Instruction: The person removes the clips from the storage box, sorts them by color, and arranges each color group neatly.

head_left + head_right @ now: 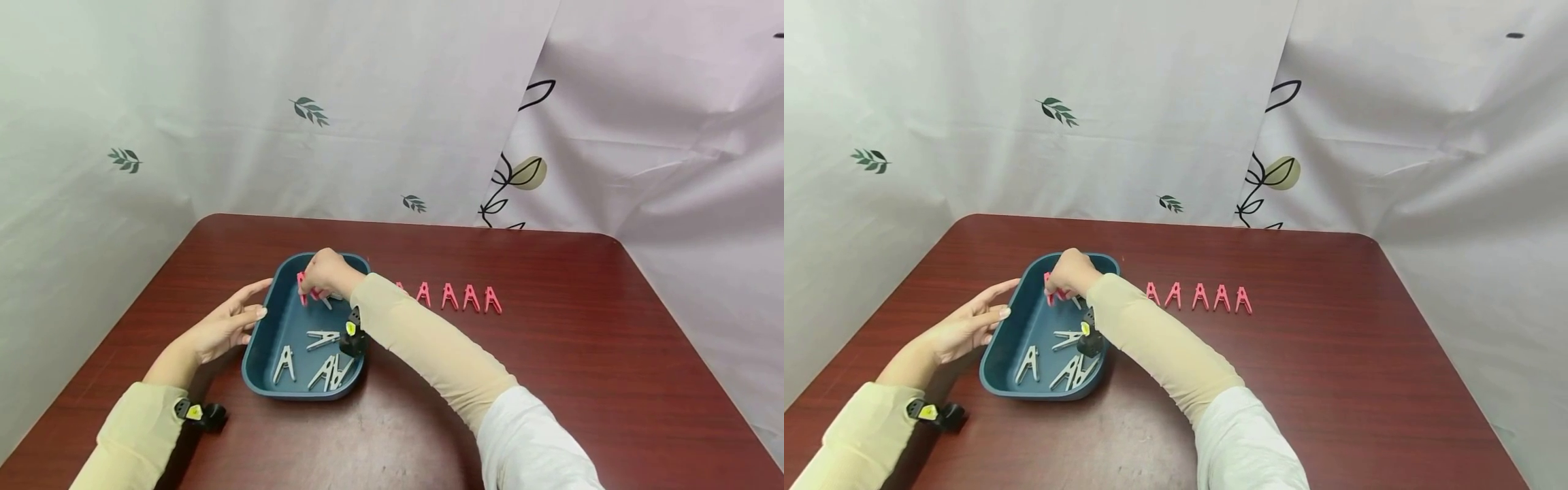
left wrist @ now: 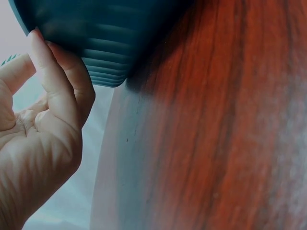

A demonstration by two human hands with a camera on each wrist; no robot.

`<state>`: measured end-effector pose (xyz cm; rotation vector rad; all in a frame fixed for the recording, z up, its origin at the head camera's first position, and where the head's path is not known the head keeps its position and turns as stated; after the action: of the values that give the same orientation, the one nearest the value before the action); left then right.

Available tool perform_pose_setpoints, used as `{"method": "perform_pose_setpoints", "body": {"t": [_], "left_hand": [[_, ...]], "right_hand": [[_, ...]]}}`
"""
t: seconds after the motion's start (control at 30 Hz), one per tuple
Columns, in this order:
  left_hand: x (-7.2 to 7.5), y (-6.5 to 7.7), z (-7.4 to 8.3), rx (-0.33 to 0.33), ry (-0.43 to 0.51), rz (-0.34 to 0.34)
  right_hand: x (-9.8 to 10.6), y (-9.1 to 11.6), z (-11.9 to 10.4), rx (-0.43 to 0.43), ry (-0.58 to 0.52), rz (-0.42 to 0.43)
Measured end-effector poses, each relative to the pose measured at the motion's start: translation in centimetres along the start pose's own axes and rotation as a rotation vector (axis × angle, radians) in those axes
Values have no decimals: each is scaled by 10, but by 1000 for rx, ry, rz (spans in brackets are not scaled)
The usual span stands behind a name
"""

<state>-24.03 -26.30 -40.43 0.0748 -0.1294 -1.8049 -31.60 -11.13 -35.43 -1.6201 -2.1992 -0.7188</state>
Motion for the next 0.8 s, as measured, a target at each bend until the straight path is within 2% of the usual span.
{"method": "perform_pose_setpoints", "body": {"t": [0.2,0.4,0.53,0.8], "left_hand": [[1,0,0,-7,-7,-3],[2,1,1,-17,-28,-4],[2,2,3,-29,-30,-3],[-1,2,4,-57,1,-30]], "right_hand": [[8,8,0,11,-116,-38],[12,16,6,24,-172,-102],[17,20,10,34,-217,-117],[31,32,25,-7,-319,-135]]}}
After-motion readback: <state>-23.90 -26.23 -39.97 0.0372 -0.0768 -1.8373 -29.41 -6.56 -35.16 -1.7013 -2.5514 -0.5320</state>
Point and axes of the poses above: each hand's wrist, its own y-axis away from the middle knuckle, its own x-axis out of the back of the hand, z = x × y, the point moved 8 cm from there along -y, towards the middle knuckle, and after that the axes turned 12 degrees about z, right-handed, at the moved point
